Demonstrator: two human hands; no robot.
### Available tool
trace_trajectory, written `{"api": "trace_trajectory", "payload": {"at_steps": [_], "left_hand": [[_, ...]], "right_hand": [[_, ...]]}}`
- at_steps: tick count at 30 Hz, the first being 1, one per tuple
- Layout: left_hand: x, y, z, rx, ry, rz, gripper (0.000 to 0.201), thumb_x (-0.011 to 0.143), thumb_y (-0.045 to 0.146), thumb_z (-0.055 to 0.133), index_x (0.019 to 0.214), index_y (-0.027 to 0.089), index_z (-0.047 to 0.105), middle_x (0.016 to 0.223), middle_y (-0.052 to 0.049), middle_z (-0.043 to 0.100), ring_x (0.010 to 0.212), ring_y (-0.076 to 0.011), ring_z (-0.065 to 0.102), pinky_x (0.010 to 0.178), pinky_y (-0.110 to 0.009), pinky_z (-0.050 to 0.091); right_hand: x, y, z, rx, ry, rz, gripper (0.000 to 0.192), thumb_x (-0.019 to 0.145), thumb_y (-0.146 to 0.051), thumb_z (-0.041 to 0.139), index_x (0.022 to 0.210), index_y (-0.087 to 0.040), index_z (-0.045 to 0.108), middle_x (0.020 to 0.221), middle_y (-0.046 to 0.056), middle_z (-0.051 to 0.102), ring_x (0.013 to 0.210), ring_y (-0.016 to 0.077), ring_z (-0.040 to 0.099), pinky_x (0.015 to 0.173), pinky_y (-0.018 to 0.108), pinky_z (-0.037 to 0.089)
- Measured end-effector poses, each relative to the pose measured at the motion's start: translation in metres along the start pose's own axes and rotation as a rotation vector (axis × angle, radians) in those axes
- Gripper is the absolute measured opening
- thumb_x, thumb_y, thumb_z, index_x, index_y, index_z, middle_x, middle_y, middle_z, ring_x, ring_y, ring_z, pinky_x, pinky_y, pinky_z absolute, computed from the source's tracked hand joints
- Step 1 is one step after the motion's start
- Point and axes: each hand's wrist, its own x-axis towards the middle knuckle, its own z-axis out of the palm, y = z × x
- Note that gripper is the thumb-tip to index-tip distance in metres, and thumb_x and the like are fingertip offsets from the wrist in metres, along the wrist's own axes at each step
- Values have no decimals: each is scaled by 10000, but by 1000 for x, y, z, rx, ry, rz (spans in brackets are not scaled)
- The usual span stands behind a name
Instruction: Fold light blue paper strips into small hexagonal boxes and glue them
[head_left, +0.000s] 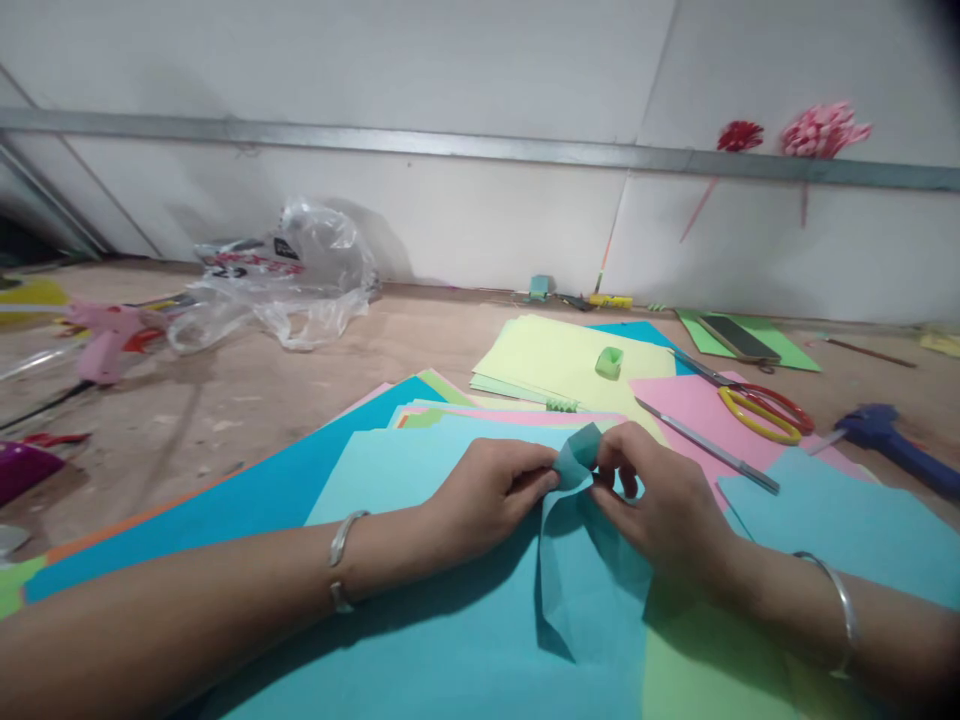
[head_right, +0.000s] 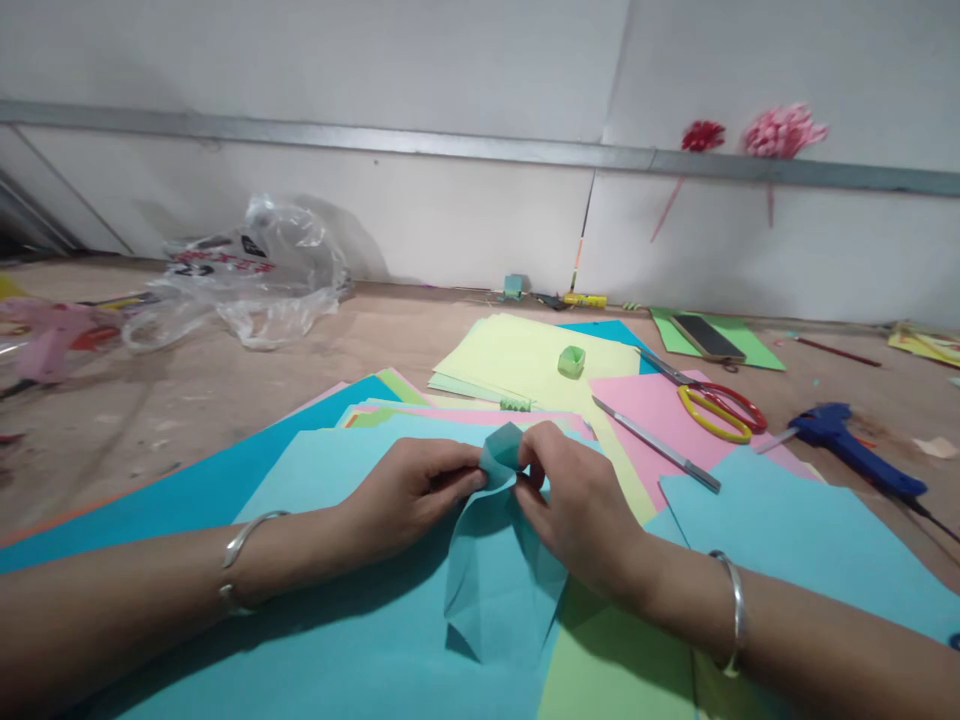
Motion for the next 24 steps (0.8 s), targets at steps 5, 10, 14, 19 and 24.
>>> {"api": "trace_trajectory", "payload": {"at_steps": [5,10,14,19,24], "left_hand": [[0,0,0,-35,-50,4,212,860,201,529,885,174,737,739,-2,702,637,-127,568,627,-225,428],[0,-2,-1,0,-46,19,206,842,157,536,851,170,741,718,-7,698,622,-123,568,609,-218,418],[3,-3,-3,13,-21,-20,182,840,154,550,814,169,729,683,4,676,622,-126,562,604,-220,414],[3,-2,-3,-38,-31,-8,200,845,144,518,858,169,717,755,-8,700,686,-141,586,653,-234,437],[0,-3,-1,38,-59,-6,205,844,140,484,836,155,688,773,-23,680,712,-149,572,679,-248,437]], "right_hand": [[-2,-2,1,29,-44,94,239,748,-158,555,967,-237,503,666,-32,611,518,115,534,516,222,428],[0,-3,-8,67,-189,11,595,738,-164,574,1317,-218,449,845,32,668,643,150,600,613,278,525],[3,-2,-12,179,-256,141,466,786,-179,550,1250,-203,510,967,74,663,741,159,648,674,296,567],[2,1,-8,161,-170,160,372,787,-147,529,1156,-195,539,876,47,657,755,159,656,653,276,564],[0,0,-5,132,-188,99,419,756,-105,547,1164,-198,542,919,45,676,735,145,657,671,273,569]]}}
